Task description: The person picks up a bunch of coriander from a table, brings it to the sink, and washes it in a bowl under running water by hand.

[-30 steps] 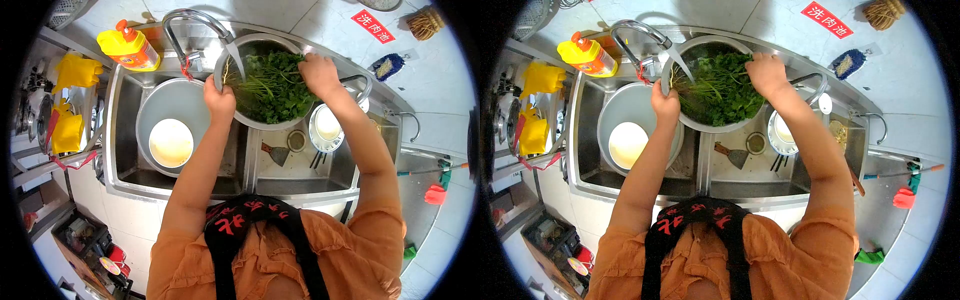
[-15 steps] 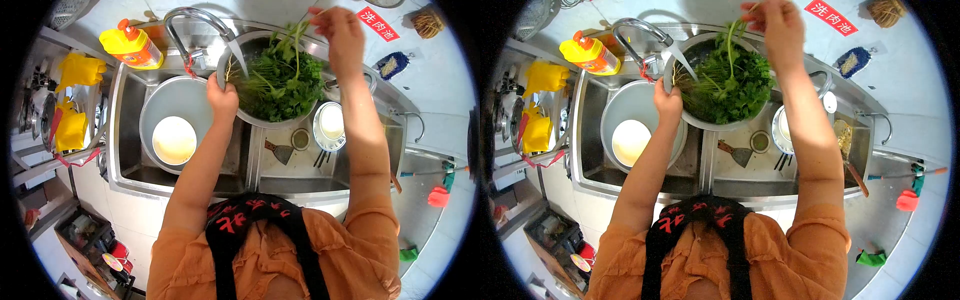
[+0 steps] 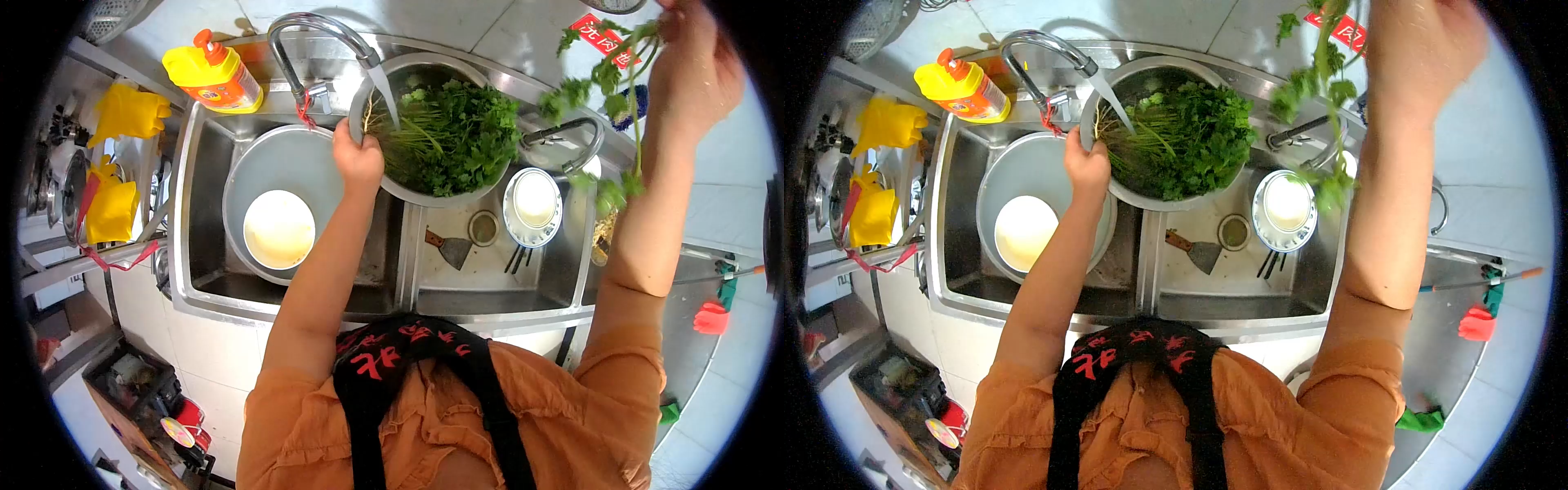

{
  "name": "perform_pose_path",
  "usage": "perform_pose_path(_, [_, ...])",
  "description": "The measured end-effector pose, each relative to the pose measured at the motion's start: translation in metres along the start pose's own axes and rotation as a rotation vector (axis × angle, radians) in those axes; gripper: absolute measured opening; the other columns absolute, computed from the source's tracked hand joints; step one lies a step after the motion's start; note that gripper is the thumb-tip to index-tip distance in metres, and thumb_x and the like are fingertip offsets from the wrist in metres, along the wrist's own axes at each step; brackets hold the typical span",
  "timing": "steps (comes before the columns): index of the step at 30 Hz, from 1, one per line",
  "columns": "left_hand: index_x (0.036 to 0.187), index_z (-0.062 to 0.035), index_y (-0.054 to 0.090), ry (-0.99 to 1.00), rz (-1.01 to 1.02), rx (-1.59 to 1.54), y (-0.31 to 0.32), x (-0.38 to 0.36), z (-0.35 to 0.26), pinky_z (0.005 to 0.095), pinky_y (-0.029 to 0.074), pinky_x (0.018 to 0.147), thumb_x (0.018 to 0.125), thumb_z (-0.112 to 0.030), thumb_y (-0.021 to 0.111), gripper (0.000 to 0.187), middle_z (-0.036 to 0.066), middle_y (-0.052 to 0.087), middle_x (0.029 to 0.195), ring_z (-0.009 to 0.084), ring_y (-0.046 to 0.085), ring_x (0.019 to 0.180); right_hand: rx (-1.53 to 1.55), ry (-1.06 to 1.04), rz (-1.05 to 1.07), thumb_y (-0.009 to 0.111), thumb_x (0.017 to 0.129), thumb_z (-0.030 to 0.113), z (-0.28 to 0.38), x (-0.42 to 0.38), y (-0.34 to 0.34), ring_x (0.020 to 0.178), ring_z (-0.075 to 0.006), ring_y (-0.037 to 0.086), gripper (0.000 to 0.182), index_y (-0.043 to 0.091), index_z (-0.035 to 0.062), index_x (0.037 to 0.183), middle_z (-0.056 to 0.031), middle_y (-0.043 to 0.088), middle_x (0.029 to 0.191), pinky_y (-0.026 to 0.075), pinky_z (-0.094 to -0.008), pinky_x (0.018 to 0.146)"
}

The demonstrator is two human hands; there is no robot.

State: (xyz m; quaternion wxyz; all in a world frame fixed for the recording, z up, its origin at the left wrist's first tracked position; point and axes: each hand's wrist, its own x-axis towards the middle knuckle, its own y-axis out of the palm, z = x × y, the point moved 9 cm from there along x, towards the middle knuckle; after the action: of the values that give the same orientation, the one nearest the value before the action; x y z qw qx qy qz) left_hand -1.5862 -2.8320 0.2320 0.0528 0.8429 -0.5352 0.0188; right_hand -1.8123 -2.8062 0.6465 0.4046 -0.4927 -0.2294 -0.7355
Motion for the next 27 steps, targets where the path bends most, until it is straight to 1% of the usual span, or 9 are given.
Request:
perform_pose_path(4, [0.103,0.0035,0.055,0.025,-0.02,0.014,-0.001,0.001,0.007,0.0354,0.043,0.084,0.068,0.006,0.048,0.036,0.018,0.057,0.095,0.0291,0.056,0.089,0.234,0.227,0.413,0.053,0.092,0.01,-0.027,-0.054,0.067,0.073,-0.0097,0.058,0.009,0.056,0.0032,0.097,-0.0024,0.057,0.08,0.047,-0.0228,0.063])
perform_pose_path(7, [0.103,0.0029,0.055,0.042,-0.029,0.036,-0.004,0.001,0.013,0.0362,0.043,0.083,0.068,0.006,0.048,0.036,0.019,0.057,0.094,0.0303,0.056,0.089,0.008,0.095,0.991,0.055,0.09,0.02,-0.03,-0.13,0.121,0.078,-0.0129,0.059,0.019,0.058,0.0035,0.099,-0.0069,0.064,0.098,0.047,-0.0259,0.066])
perform_pose_path(13, [0.103,0.0029,0.053,-0.002,0.007,0.11,0.0,0.002,0.007,0.0391,0.043,0.081,0.069,0.004,0.048,0.035,0.02,0.057,0.093,0.0328,0.056,0.088,-0.148,0.23,1.505,0.058,0.086,0.023,-0.114,-0.258,0.133,0.098,-0.0286,0.058,0.028,0.058,0.0069,0.109,-0.0126,0.059,0.112,0.046,-0.0393,0.083])
perform_pose_path(16, [0.104,0.003,0.053,0.061,-0.011,0.244,-0.003,-0.001,-0.013,0.0394,0.042,0.081,0.069,0.003,0.047,0.035,0.02,0.057,0.093,0.0328,0.055,0.089,-0.371,0.03,1.246,0.054,0.086,0.036,-0.144,-0.302,0.137,0.116,-0.0367,0.047,0.044,0.053,0.0084,0.12,-0.019,0.048,0.127,0.041,-0.0454,0.094])
perform_pose_path(17, [0.104,0.003,0.053,0.062,-0.013,0.263,-0.003,-0.002,-0.014,0.0393,0.042,0.08,0.069,0.003,0.047,0.035,0.02,0.057,0.093,0.0326,0.055,0.089,-0.441,0.227,1.466,0.059,0.083,0.036,-0.164,-0.342,0.139,0.126,-0.0411,0.036,0.057,0.043,0.0091,0.131,-0.0209,0.034,0.139,0.034,-0.0482,0.102])
perform_pose_path(19, [0.104,0.0029,0.053,0.065,0.022,0.26,-0.002,-0.001,-0.02,0.0394,0.042,0.08,0.069,0.003,0.047,0.035,0.02,0.057,0.093,0.0322,0.055,0.089,-0.641,0.083,1.779,0.063,0.08,0.03,-0.158,-0.393,0.134,0.126,-0.0401,0.036,0.06,0.041,0.0074,0.132,-0.0213,0.034,0.139,0.03,-0.0483,0.105])
perform_pose_path(22, [0.106,0.0028,0.052,-0.015,0.092,0.203,0.003,-0.002,-0.029,0.0394,0.042,0.08,0.07,0.003,0.047,0.037,0.02,0.057,0.093,0.0318,0.055,0.088,-0.694,0.17,1.865,0.067,0.076,0.023,-0.157,-0.386,0.137,0.127,-0.0399,0.036,0.061,0.044,0.0063,0.129,-0.0218,0.032,0.14,0.03,-0.047,0.105])
perform_pose_path(25, [0.109,0.0027,0.051,-0.124,0.065,0.163,0.002,-0.004,-0.028,0.0393,0.042,0.081,0.07,0.002,0.048,0.038,0.019,0.057,0.094,0.0321,0.055,0.089,-0.459,0.401,1.72,0.068,0.073,0.018,-0.162,-0.365,0.139,0.127,-0.0397,0.034,0.061,0.045,0.006,0.127,-0.0204,0.032,0.14,0.031,-0.0425,0.106])
perform_pose_path(27, [0.11,0.0025,0.051,-0.063,0.024,0.117,0.004,-0.002,-0.013,0.04,0.042,0.083,0.071,0.001,0.049,0.039,0.02,0.057,0.096,0.0329,0.055,0.09,-0.161,0.544,1.441,0.063,0.075,0.022,-0.169,-0.359,0.141,0.109,-0.036,0.052,0.047,0.052,0.001,0.116,-0.0235,0.053,0.116,0.042,-0.0402,0.092])
